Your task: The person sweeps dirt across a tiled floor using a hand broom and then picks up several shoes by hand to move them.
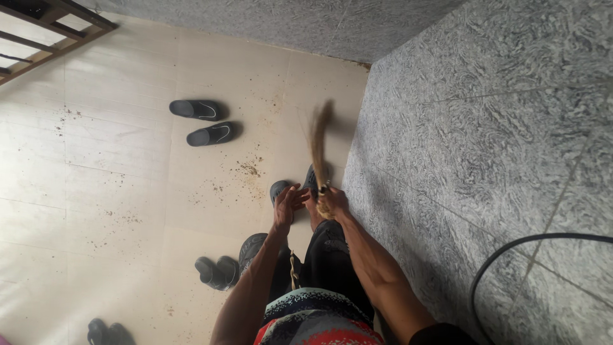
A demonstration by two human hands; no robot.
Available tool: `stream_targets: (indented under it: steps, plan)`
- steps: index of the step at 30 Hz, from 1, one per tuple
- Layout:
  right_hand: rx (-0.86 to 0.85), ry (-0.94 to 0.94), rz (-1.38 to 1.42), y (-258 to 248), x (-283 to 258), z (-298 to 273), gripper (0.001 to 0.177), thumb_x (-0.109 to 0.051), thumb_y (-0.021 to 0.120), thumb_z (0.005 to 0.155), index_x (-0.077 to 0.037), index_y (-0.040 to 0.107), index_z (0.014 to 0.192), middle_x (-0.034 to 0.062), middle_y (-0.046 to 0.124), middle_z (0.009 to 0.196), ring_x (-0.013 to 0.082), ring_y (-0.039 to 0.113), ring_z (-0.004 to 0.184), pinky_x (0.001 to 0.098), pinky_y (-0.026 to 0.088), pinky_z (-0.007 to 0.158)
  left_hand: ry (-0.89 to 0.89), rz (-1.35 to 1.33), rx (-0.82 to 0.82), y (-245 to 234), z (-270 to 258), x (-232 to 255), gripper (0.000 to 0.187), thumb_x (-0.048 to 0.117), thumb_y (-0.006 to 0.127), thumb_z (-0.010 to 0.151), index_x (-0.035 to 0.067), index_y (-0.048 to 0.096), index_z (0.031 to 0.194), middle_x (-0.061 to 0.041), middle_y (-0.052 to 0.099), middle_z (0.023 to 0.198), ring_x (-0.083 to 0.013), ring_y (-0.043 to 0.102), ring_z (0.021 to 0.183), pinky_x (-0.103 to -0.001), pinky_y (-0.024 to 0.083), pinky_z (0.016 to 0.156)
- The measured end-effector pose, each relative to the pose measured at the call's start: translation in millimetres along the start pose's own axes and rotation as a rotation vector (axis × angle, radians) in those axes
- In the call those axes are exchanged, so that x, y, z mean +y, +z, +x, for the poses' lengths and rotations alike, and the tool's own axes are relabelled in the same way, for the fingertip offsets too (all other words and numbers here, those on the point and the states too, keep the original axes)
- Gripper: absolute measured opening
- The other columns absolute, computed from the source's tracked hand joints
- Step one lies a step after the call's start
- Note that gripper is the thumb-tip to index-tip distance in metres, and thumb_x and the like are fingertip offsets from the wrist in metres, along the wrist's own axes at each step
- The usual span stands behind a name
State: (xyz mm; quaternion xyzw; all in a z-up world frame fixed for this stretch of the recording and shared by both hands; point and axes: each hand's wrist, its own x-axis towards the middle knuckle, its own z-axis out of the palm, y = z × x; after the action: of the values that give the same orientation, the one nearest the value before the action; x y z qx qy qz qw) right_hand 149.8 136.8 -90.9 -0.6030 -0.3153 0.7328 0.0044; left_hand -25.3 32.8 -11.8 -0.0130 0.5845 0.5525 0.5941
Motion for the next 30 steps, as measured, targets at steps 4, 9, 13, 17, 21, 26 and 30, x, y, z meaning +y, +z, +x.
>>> stream_targets:
  steps: [4, 9, 13, 17, 21, 26, 30]
  plan:
    - [0.126, -0.077, -0.417, 19.2, -26.6, -22.3, 0.029, -0.017, 0.072, 0.086, -0.004, 0.077, 0.112, 0.0086, 0.075, 0.080, 0.0128, 0.069, 0.064, 0.0291, 0.054, 0.056, 0.015, -0.009, -0.014, 6.9, -5.9, 7.9, 0.065, 0.047, 0.049, 0.103, -0.004, 0.052, 0.142, -0.021, 0.071, 0.128, -0.0275, 0.071, 0.111, -0.038, 0.055, 0.090]
    - [0.166, -0.113, -0.181, 20.8, -24.5, -57.6, 0.052, -0.002, 0.070, 0.076, -0.014, 0.068, 0.126, 0.0024, 0.076, 0.086, 0.0117, 0.068, 0.064, 0.0273, 0.057, 0.056, 0.010, -0.021, 0.017, 3.8, -5.1, 9.9, 0.063, 0.046, 0.049, 0.103, -0.004, 0.052, 0.141, -0.021, 0.071, 0.128, -0.0271, 0.072, 0.111, -0.037, 0.056, 0.090]
    - [0.179, -0.037, 0.024, 20.0, 1.8, -50.3, 0.044, -0.008, 0.070, 0.082, -0.011, 0.066, 0.126, 0.0058, 0.069, 0.076, 0.0152, 0.063, 0.056, 0.0307, 0.048, 0.048, 0.035, -0.032, 0.024, -4.8, 0.6, -2.2, 0.065, 0.047, 0.049, 0.103, -0.006, 0.053, 0.141, -0.022, 0.072, 0.127, -0.0286, 0.072, 0.109, -0.037, 0.056, 0.089]
    - [0.111, 0.067, -0.167, 21.8, 6.5, -14.8, 0.031, -0.016, 0.068, 0.094, -0.002, 0.071, 0.121, 0.0062, 0.069, 0.070, 0.0119, 0.066, 0.051, 0.0282, 0.053, 0.046, 0.069, -0.060, 0.021, -7.3, 3.5, -15.3, 0.066, 0.047, 0.048, 0.102, -0.006, 0.050, 0.142, -0.023, 0.071, 0.126, -0.0300, 0.073, 0.109, -0.038, 0.058, 0.087]
    - [0.018, -0.123, -0.338, 24.2, -5.2, -5.1, 0.030, -0.010, 0.074, 0.091, 0.002, 0.076, 0.118, 0.0023, 0.071, 0.073, 0.0039, 0.063, 0.054, 0.0235, 0.050, 0.046, 0.039, -0.069, 0.040, 1.8, -1.0, -8.8, 0.067, 0.047, 0.050, 0.103, -0.007, 0.050, 0.142, -0.023, 0.070, 0.129, -0.0299, 0.072, 0.111, -0.037, 0.058, 0.088]
    - [0.050, -0.090, 0.076, 10.5, -29.6, -44.3, 0.033, -0.027, 0.065, 0.102, -0.001, 0.071, 0.122, 0.0056, 0.065, 0.065, 0.0100, 0.053, 0.040, 0.0290, 0.040, 0.032, 0.046, -0.040, 0.042, 19.0, -7.4, 10.0, 0.067, 0.048, 0.050, 0.102, -0.005, 0.050, 0.143, -0.022, 0.070, 0.129, -0.0286, 0.073, 0.111, -0.037, 0.058, 0.088]
    - [0.265, -0.143, 0.148, -9.9, -27.7, -37.5, 0.041, -0.017, 0.074, 0.087, -0.010, 0.068, 0.127, 0.0061, 0.067, 0.067, 0.0129, 0.058, 0.044, 0.0321, 0.040, 0.036, 0.051, -0.038, 0.045, 32.4, 0.1, 16.2, 0.067, 0.048, 0.049, 0.103, -0.004, 0.051, 0.144, -0.021, 0.071, 0.127, -0.0272, 0.072, 0.109, -0.037, 0.058, 0.087]
